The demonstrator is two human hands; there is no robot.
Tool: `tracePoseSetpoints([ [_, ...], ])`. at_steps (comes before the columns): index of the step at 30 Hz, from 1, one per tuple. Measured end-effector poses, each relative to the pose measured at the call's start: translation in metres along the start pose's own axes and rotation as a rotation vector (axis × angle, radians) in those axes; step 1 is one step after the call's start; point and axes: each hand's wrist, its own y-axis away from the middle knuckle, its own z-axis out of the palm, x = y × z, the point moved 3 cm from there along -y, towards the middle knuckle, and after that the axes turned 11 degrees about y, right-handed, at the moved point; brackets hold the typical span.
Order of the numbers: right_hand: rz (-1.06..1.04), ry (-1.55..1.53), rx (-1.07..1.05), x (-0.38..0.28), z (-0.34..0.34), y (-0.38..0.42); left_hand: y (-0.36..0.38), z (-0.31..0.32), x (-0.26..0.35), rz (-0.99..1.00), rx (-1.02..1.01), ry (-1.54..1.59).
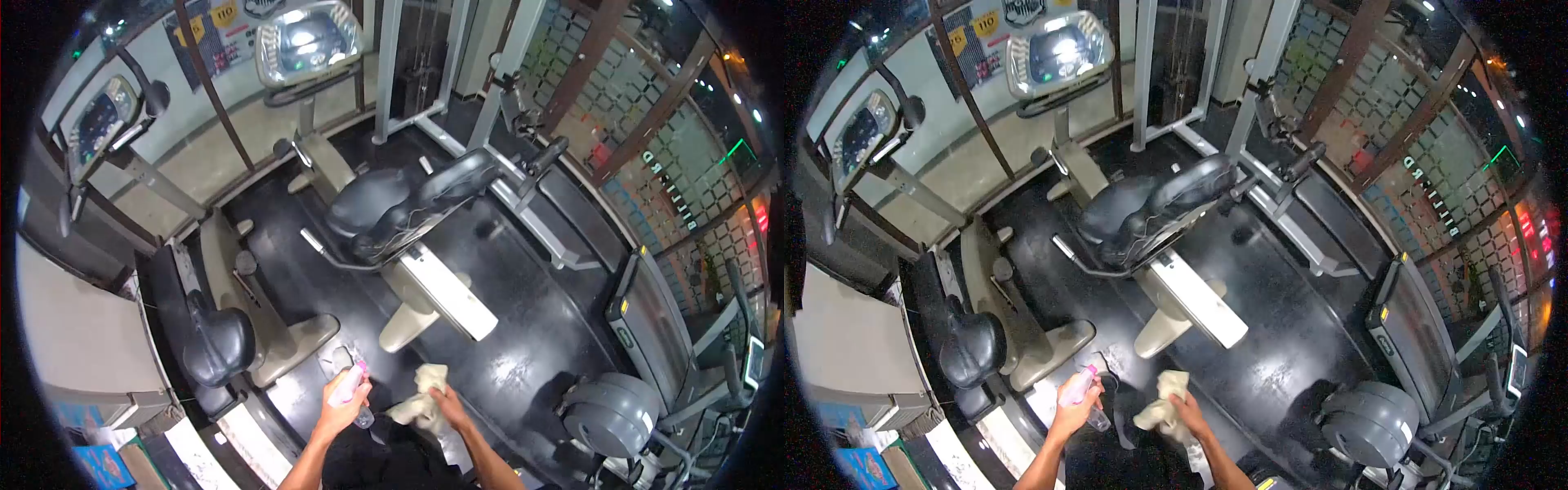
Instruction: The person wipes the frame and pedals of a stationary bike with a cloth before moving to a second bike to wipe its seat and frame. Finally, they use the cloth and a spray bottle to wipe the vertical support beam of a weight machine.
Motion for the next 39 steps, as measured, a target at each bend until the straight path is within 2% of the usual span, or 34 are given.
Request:
tracePoseSetpoints([
  [3, 0.016, 0.023, 0.049, -0.026, -0.044, 0.046, 0.019, 0.023, 0.023, 0.084, -0.126, -0.194],
  [6, -0.052, 0.115, 0.082, -0.04, -0.078, 0.053, 0.031, 0.046, 0.045, 0.115, -0.115, -0.121],
  [9, -0.057, 0.191, 0.167, -0.098, -0.099, 0.053, 0.031, 0.073, 0.061, 0.18, -0.091, 0.063],
  [10, -0.195, 0.18, 0.238, -0.106, -0.111, 0.041, 0.026, 0.084, 0.067, 0.254, -0.11, 0.112],
  [11, -0.247, 0.152, 0.285, -0.114, -0.125, 0.028, 0.017, 0.091, 0.067, 0.264, -0.095, 0.103],
  [13, -0.364, -0.137, 0.289, -0.162, -0.12, 0.029, -0.003, 0.101, 0.063, 0.273, -0.069, 0.079],
  [15, -0.4, -0.267, 0.341, -0.192, -0.119, 0.019, -0.025, 0.119, 0.069, 0.336, -0.072, 0.032],
  [20, -0.505, -0.389, 0.331, -0.202, -0.123, 0.01, -0.073, 0.155, 0.076, 0.378, -0.106, -0.075],
  [26, -0.366, -0.469, 0.285, -0.203, -0.119, 0.01, -0.104, 0.186, 0.085, 0.293, 0.03, -0.02],
  [29, -0.318, -0.462, 0.282, -0.196, -0.126, -0.005, -0.125, 0.188, 0.065, 0.402, 0.098, -0.156],
  [31, -0.282, -0.443, 0.271, -0.192, -0.132, -0.026, -0.137, 0.19, 0.054, 0.365, 0.131, -0.238],
  [33, -0.26, -0.419, 0.204, -0.21, -0.134, -0.04, -0.156, 0.189, 0.034, 0.377, 0.127, -0.383],
  [36, -0.248, -0.351, 0.154, -0.236, -0.139, -0.062, -0.165, 0.205, 0.035, 0.442, 0.242, -0.394],
  [39, -0.32, -0.263, 0.105, -0.264, -0.147, -0.088, -0.177, 0.225, 0.044, 0.536, 0.349, -0.438],
])
